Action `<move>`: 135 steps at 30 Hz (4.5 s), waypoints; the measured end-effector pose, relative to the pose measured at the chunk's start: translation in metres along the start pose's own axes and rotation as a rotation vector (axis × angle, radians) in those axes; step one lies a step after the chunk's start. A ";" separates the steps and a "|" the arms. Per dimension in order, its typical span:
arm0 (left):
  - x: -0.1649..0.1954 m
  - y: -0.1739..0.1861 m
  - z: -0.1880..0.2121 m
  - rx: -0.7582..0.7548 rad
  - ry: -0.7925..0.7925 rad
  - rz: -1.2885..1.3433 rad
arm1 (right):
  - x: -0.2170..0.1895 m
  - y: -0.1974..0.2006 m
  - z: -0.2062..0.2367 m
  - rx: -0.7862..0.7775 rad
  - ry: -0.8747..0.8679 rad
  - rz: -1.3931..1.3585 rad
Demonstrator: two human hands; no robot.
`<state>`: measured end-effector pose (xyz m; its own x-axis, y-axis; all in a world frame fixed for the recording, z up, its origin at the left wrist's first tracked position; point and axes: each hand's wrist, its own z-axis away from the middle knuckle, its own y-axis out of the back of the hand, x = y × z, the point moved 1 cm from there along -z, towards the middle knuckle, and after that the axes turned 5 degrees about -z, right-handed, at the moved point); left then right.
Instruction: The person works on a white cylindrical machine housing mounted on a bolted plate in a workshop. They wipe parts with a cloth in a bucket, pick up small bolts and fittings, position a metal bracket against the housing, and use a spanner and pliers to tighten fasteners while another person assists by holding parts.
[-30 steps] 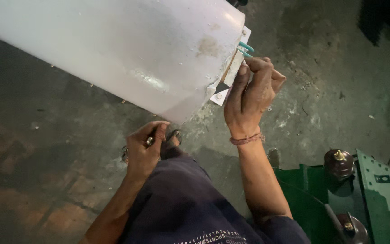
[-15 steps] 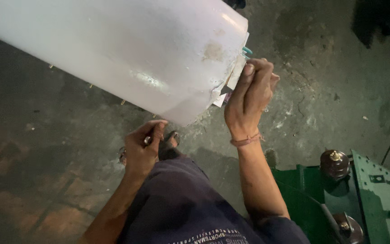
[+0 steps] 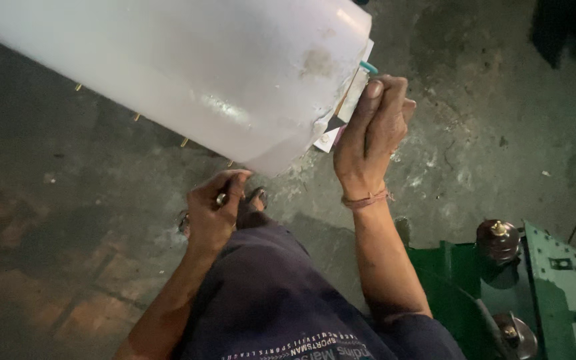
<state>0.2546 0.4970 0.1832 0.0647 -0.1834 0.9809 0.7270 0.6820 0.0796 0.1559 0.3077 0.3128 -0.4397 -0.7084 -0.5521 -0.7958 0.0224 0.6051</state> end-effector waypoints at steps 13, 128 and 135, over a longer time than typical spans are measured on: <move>0.000 -0.001 0.004 0.014 0.019 -0.059 | 0.005 -0.003 0.000 -0.092 -0.136 -0.399; -0.015 0.004 -0.007 -0.103 0.033 -0.093 | 0.016 -0.009 0.003 -0.073 0.096 0.069; -0.018 0.005 -0.013 -0.068 0.011 -0.160 | 0.024 -0.019 -0.003 0.001 0.121 -0.025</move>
<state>0.2654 0.4944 0.1637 -0.0484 -0.2932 0.9548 0.7732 0.5942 0.2216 0.1620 0.2886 0.2899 -0.3660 -0.7887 -0.4940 -0.8067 0.0042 0.5910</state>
